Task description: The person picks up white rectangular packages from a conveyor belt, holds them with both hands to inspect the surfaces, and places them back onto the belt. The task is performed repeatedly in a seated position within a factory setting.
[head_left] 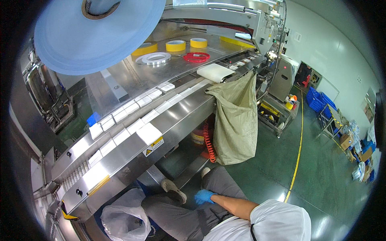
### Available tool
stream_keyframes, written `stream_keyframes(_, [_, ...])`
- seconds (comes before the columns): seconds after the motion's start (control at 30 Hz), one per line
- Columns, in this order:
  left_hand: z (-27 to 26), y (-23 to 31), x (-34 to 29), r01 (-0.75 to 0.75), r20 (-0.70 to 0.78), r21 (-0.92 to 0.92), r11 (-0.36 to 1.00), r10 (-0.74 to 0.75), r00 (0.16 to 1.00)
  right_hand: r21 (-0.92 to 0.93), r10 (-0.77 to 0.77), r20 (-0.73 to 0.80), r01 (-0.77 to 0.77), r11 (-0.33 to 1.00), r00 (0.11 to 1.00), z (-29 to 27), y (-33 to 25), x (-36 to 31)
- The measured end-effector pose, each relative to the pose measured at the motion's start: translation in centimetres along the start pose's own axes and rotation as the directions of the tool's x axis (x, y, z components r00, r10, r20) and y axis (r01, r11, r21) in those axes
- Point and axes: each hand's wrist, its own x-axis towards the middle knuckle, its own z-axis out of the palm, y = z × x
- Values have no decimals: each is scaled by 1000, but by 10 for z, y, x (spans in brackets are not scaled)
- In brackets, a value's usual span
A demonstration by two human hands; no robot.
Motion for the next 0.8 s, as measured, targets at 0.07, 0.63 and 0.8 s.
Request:
stream_keyframes(0.07, [121,-28,18,-19,-91,311,950,50,995,5,78,-2,-78,997,997,-2,-15,-6])
stream_keyframes(0.63, [-9,-5,5,10,5,-37,999,-10,1000,-43,-137,118,143,989,983,-14,75,25])
stream_keyframes(0.8, [-270,72,-56,239,228,-549,801,-132,965,43,181,140,-189,981,973,14,-29,15])
